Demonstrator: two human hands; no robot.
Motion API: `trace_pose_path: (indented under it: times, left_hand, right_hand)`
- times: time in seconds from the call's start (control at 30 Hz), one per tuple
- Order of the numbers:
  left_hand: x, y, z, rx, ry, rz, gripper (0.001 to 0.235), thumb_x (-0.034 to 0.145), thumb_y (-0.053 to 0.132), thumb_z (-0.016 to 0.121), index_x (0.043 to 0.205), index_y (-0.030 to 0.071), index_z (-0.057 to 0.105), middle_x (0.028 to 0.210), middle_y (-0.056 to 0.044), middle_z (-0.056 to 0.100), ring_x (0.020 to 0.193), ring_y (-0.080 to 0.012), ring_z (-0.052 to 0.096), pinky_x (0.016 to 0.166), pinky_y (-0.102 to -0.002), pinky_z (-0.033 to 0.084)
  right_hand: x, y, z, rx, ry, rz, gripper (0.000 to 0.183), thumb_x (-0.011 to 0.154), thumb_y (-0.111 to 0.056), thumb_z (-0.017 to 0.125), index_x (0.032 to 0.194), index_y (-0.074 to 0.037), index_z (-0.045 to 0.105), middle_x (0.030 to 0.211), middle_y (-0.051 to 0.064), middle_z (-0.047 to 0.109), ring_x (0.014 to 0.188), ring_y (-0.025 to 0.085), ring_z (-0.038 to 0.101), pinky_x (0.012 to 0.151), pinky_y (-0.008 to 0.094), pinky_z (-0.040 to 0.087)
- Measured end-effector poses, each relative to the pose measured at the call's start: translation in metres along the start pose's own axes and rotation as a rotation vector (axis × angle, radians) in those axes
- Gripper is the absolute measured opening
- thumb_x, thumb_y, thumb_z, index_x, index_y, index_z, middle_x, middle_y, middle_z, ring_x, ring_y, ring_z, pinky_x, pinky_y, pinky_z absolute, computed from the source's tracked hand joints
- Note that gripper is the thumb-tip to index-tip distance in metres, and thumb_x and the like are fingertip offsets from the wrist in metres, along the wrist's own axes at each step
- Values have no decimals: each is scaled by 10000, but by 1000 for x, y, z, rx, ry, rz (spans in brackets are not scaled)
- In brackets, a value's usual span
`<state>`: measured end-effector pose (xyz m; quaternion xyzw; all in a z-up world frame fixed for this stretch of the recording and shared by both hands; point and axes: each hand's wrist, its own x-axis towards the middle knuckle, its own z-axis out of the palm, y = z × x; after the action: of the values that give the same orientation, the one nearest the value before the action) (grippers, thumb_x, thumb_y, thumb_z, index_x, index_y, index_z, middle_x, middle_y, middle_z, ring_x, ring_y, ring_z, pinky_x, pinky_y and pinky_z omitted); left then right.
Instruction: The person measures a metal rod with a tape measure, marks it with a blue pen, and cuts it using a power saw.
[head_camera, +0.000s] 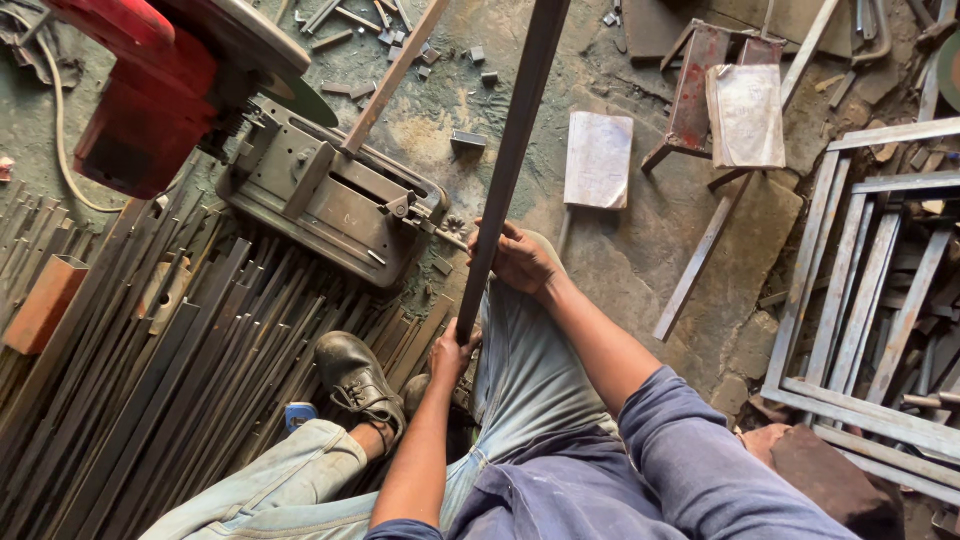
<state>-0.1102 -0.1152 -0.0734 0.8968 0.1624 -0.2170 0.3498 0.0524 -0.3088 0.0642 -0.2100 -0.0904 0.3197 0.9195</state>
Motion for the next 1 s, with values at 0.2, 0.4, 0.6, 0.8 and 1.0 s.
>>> trace_pose_path:
  times: [0.2, 0.4, 0.6, 0.8, 1.0]
  left_hand:
    - [3, -3, 5, 23, 16, -11, 588, 816, 633, 729, 1261, 273, 593, 1031, -191, 735, 1003, -441, 688, 838, -552, 521]
    - [6, -5, 7, 35, -4, -56, 630, 813, 651, 724, 1298, 278, 572, 1054, -193, 728, 1015, -437, 690, 842, -546, 529]
    - [5, -6, 11, 24, 19, -22, 610, 821, 634, 719, 1283, 262, 575, 1061, -186, 733, 1013, -438, 689, 833, -552, 529]
    - [6, -5, 9, 56, -8, -26, 573, 843, 652, 686, 1237, 252, 566, 1009, -179, 732, 975, -419, 706, 807, -550, 534]
    - [4, -4, 7, 57, 6, -13, 546, 844, 665, 683, 1214, 276, 588, 998, -172, 737, 974, -418, 707, 808, -547, 533]
  right_hand:
    - [-1, 2, -3, -11, 13, 9, 516, 976, -207, 752, 1446, -93, 571, 1229, 170, 674, 1184, 291, 640, 1085, 464, 511]
    - [-2, 2, -3, -38, 10, 17, 510, 983, -207, 750, 1445, -83, 572, 1222, 169, 683, 1171, 299, 647, 1073, 453, 513]
    - [-3, 0, 4, -54, 7, 17, 519, 969, -215, 762, 1435, -76, 581, 1205, 165, 690, 1158, 294, 652, 1061, 454, 521]
    - [-2, 0, 4, -71, 9, 26, 518, 968, -219, 772, 1431, -81, 586, 1201, 159, 691, 1154, 289, 653, 1063, 451, 520]
    - [-3, 0, 6, -86, 18, 13, 529, 951, -236, 779, 1419, -82, 588, 1207, 143, 684, 1168, 275, 639, 1069, 448, 513]
